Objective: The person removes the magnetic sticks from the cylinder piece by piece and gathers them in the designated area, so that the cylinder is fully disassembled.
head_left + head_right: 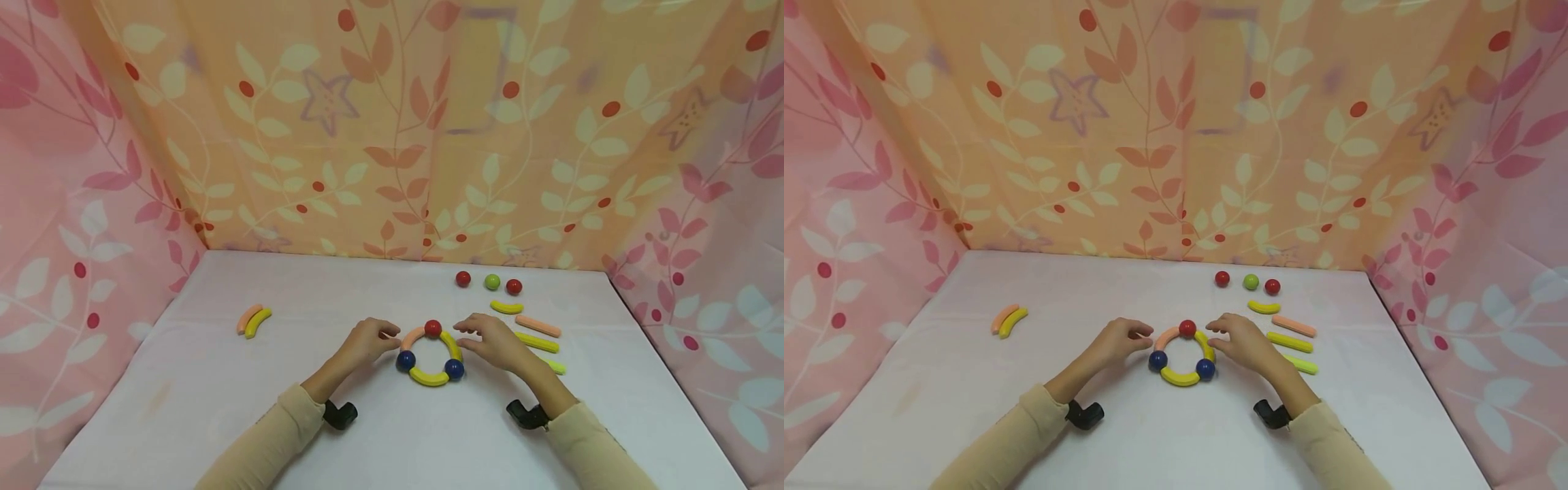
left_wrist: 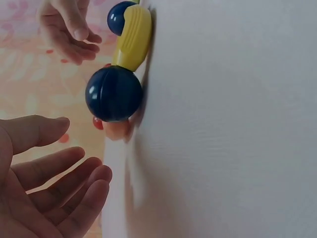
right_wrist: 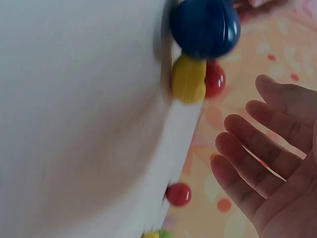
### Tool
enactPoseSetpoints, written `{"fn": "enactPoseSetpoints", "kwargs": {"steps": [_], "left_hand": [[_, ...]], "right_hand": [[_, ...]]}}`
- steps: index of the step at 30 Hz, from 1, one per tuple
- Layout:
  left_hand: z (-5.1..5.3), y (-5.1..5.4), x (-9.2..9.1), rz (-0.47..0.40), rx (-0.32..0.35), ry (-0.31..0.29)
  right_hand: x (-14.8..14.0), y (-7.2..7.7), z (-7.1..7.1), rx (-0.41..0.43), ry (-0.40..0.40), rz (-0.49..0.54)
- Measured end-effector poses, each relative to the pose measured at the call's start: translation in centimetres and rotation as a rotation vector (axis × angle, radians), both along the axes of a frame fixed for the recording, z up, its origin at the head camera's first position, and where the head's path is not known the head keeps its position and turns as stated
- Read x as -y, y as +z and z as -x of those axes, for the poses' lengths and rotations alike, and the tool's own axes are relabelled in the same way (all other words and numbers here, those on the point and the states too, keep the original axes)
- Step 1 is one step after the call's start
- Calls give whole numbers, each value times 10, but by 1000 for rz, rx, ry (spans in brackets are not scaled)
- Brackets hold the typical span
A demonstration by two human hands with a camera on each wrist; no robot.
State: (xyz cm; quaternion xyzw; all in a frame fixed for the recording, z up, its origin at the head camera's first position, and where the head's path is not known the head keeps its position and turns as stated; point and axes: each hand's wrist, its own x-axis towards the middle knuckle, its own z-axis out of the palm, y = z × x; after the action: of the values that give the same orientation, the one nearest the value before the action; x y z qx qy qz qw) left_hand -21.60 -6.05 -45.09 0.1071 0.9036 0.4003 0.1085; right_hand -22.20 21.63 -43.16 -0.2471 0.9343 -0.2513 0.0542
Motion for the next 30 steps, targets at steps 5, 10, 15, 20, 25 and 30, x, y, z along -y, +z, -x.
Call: {"fn": "enactPoseSetpoints", "kwargs": {"steps": [5,10,15,20,25,30], "left_hand": [[-2,-4,-1,-9,41,-28],[-5,-5,-5,-11,48,-65],[-10,-4,-8,1,29,-70],[-15,-5,-12,33,-22,-61],[-19,-5,-15,59,-74,-54],[-21,-3,-17,79,-129,-77]], "right_hand": [[22,-5,-6,67,77,32],[36,-9,-13,81,149,-6],[45,-14,-21,37,232,-46],[54,-19,-25,-16,281,-68],[60,-21,-29,-9,278,-89],[62,-20,-31,-20,264,-126]]}}
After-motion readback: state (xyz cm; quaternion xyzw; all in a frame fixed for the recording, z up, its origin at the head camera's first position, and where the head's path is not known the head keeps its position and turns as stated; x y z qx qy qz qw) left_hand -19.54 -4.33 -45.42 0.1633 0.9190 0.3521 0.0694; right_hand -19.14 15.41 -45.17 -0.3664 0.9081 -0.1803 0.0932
